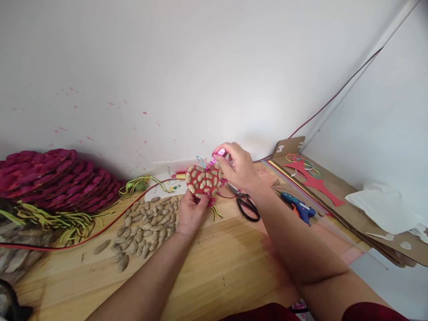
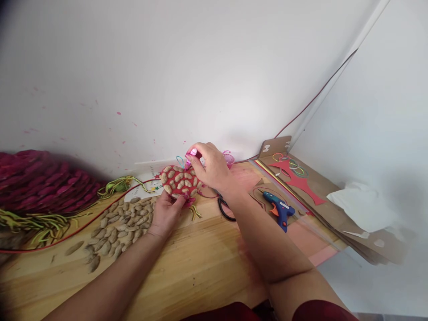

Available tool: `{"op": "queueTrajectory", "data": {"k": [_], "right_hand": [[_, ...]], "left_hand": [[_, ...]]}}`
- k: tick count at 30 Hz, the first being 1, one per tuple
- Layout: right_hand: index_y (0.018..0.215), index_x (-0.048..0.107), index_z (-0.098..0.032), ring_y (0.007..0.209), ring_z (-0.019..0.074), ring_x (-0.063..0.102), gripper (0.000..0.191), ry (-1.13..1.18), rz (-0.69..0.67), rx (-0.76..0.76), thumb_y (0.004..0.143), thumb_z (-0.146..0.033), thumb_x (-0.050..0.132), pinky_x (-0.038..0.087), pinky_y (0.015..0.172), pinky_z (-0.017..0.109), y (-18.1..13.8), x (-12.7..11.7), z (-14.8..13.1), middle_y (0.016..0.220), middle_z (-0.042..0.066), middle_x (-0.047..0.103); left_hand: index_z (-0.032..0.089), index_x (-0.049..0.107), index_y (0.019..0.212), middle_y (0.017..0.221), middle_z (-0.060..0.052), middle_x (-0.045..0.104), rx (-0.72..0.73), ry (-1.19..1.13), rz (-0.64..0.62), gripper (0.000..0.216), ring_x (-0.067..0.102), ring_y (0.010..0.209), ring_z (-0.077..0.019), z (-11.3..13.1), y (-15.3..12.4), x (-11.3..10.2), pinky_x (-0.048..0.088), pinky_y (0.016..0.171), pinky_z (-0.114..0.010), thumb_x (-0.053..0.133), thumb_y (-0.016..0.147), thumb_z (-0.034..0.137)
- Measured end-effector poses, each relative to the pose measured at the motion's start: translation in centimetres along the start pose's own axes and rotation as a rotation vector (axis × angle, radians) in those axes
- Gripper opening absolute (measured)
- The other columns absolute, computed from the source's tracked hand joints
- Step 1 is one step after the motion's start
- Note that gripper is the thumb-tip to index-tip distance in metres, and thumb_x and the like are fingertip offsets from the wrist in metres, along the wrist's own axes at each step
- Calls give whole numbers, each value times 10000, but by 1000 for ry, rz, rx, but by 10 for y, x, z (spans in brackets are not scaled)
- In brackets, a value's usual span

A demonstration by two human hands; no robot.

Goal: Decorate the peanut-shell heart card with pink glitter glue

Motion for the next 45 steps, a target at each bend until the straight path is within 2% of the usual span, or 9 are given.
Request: {"op": "queueTrajectory", "data": {"k": [8,16,21,26,39,45], "right_hand": [[939,657,-225,938,215,639,126,-79,12,-29,1017,-263,565,487,890,348,1,-4,-1,944,54,750],[917,651,-241,887,209,639,157,-37,-11,46,1021,-320,564,493,875,352,3,-7,2,914,39,746],[913,655,-235,889,207,646,158,-36,38,47,1014,-330,579,482,864,344,3,-8,6,906,38,741],[921,661,-229,869,192,646,162,2,12,60,1015,-331,579,484,865,331,3,-5,4,913,32,744],[914,657,-235,848,188,647,176,19,2,138,1009,-358,574,489,839,331,4,-7,10,906,28,744],[908,655,-235,848,189,646,194,9,25,151,1010,-373,565,482,821,329,4,-10,12,880,23,729]], "left_hand": [[208,685,1041,880,-49,781,43,51,17,434,732,784,-215,-1,1,-1,619,739,-325,830,703,439],[226,704,995,827,-42,775,61,56,16,372,753,855,-240,-6,1,-3,623,783,-331,843,732,449],[207,720,1065,975,-74,807,37,41,1,453,747,824,-226,-9,2,-4,621,786,-339,852,734,486],[191,726,1137,1092,-105,813,74,62,5,483,754,883,-229,-15,4,-8,613,833,-343,847,763,473],[201,725,1130,1123,-105,813,79,42,-2,468,760,938,-243,-11,4,-6,603,885,-359,847,744,437],[197,736,1103,1073,-99,817,86,70,21,453,759,966,-252,-7,4,-5,589,906,-355,850,724,418]]}}
Point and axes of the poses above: each hand's wrist, its own y-axis towards the middle knuckle, its own x-axis out of the palm, z = x × y, the point moved 1 cm from there along y, towards the middle knuckle
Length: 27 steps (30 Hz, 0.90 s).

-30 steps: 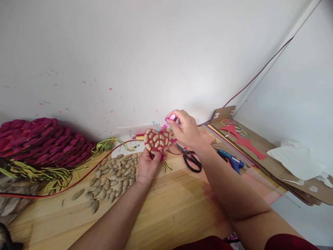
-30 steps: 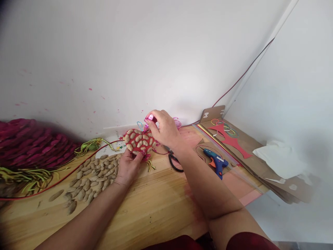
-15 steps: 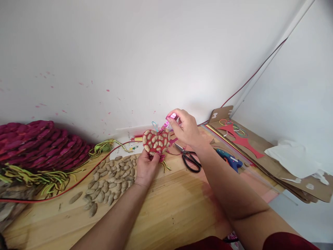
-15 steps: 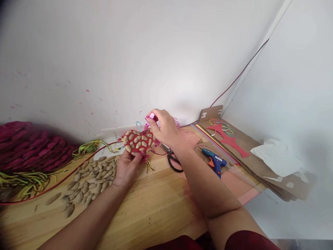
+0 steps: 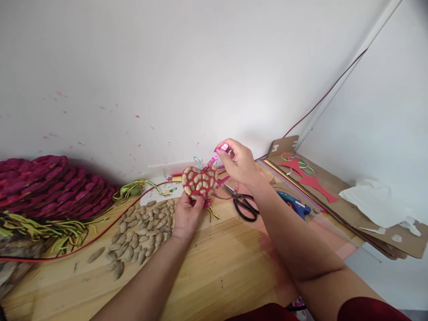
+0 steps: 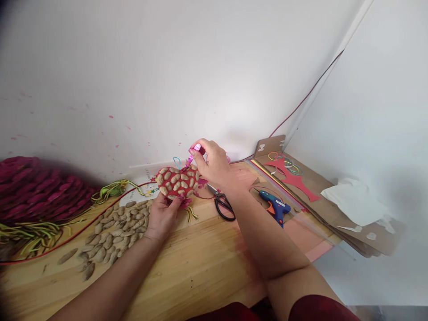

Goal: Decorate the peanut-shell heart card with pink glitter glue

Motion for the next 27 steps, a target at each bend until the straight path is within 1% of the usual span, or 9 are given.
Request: {"op": "queueTrajectory", "data": {"k": [4,10,15,18,21,23,27], "right_hand": [[920,663,-231,855,185,651,197,41,-21,-4,1011,-378,569,485,824,326,-1,2,-1,892,23,735],[922,669,-232,842,186,646,187,27,4,17,1005,-369,572,487,817,333,0,1,1,895,24,738],[915,662,-234,847,182,645,160,51,-69,-43,1000,-346,585,496,838,333,-3,6,-6,917,23,751],[909,661,-233,857,184,643,131,31,-84,-63,994,-301,587,495,856,337,-4,9,-9,931,25,754],[918,665,-232,878,190,645,129,28,-59,-82,996,-297,585,494,873,343,-5,9,-8,942,31,755],[925,666,-234,890,193,646,135,33,-43,-89,1001,-311,585,493,879,346,-6,9,-7,948,33,756],[924,665,-237,895,193,644,137,37,-56,-102,1004,-311,582,488,881,341,-6,10,-7,945,30,756]], "left_hand": [[194,730,1103,1080,-104,817,12,-10,-6,433,756,992,-249,1,0,1,583,924,-351,832,741,408],[187,722,1111,1111,-113,809,-34,-47,-7,491,757,944,-241,-2,0,1,596,893,-358,852,723,458],[186,719,1103,1131,-117,803,-38,-66,-3,514,752,974,-246,3,0,2,595,913,-363,868,695,459],[193,709,1097,1113,-109,801,-57,-90,-12,512,749,951,-245,6,-1,3,606,863,-355,864,694,469],[194,691,1079,1029,-94,795,-96,-114,-12,521,741,903,-244,7,-2,4,614,784,-345,864,688,491],[192,686,1064,1000,-89,791,-101,-114,-6,524,739,903,-244,7,-2,3,614,784,-343,871,682,500],[186,688,1084,1067,-102,790,-102,-120,-15,541,740,882,-234,4,-2,2,617,789,-352,869,693,512]]}}
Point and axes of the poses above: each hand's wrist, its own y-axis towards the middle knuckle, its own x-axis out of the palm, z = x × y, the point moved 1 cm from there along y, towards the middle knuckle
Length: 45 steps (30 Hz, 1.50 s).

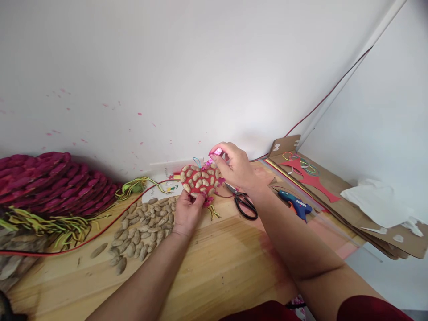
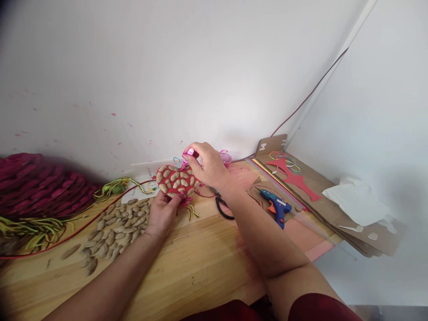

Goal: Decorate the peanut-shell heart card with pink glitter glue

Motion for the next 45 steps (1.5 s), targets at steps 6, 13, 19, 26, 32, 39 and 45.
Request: {"op": "queueTrajectory", "data": {"k": [6,13,19,26,32,39,45], "right_hand": [[911,666,-224,883,186,640,127,-40,-18,-39,1001,-261,585,474,863,320,0,3,1,912,27,748],[925,667,-225,909,185,656,116,-15,-1,-76,1007,-249,589,477,875,316,-1,4,0,941,26,760],[920,667,-231,899,185,658,114,-13,-10,-63,1002,-247,589,484,868,319,-2,6,3,919,21,755],[928,669,-232,891,184,654,119,13,-22,-43,1000,-266,581,490,863,324,-2,7,5,918,26,753],[913,666,-232,878,190,644,125,-1,-26,-19,996,-276,584,489,862,335,-1,4,7,907,30,746],[936,671,-235,898,190,652,117,21,-48,-11,998,-271,579,489,862,333,-2,6,6,946,32,759],[922,667,-228,909,196,650,114,-21,-49,-36,990,-255,579,489,883,340,-1,6,9,931,37,753]], "left_hand": [[176,699,1122,1150,-121,788,0,-91,4,565,746,918,-237,0,1,1,627,812,-368,887,687,483],[169,706,1071,1086,-105,795,-39,-148,21,553,738,845,-215,7,-2,4,633,748,-344,924,642,442],[182,684,1048,1018,-80,796,-94,-204,40,568,732,762,-199,12,-4,7,636,680,-336,945,596,404],[174,704,979,998,-67,794,-88,-216,57,526,727,797,-192,8,-2,4,641,722,-327,960,567,378],[172,694,963,917,-50,789,-142,-283,85,565,734,733,-192,15,-4,7,636,673,-322,977,517,370],[160,691,936,856,-44,785,-169,-293,69,568,731,661,-185,22,-6,9,613,591,-286,985,493,359],[174,660,950,828,-30,776,-200,-333,66,609,725,605,-181,25,-6,7,564,517,-250,1005,481,355]]}}
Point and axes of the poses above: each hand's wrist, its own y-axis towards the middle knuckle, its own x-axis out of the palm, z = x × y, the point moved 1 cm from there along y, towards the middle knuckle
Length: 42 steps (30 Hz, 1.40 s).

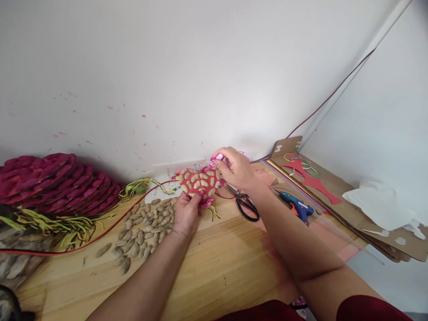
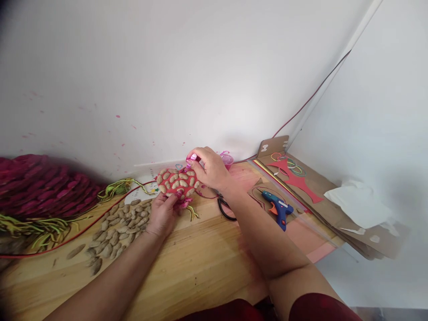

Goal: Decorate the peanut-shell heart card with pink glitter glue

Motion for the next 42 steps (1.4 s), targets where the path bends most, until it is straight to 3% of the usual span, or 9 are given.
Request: {"op": "queueTrajectory", "data": {"k": [19,31,42], "right_hand": [[927,668,-233,882,193,645,106,37,1,48,988,-272,589,488,866,337,0,-4,0,926,30,748],[918,669,-228,889,194,647,111,19,-4,32,985,-262,587,484,872,335,0,-2,4,924,32,752],[905,668,-238,897,203,649,108,5,-2,15,983,-260,597,488,875,347,0,-4,2,914,32,753]], "left_hand": [[157,660,840,709,-13,731,-64,-25,6,409,707,545,-164,5,2,1,541,493,-224,937,553,248],[148,672,833,698,-28,745,-73,-59,28,447,700,532,-168,7,1,3,539,481,-227,938,485,241],[162,650,820,686,-22,724,-77,-14,-2,398,704,549,-172,5,3,1,528,492,-226,930,556,265]]}}
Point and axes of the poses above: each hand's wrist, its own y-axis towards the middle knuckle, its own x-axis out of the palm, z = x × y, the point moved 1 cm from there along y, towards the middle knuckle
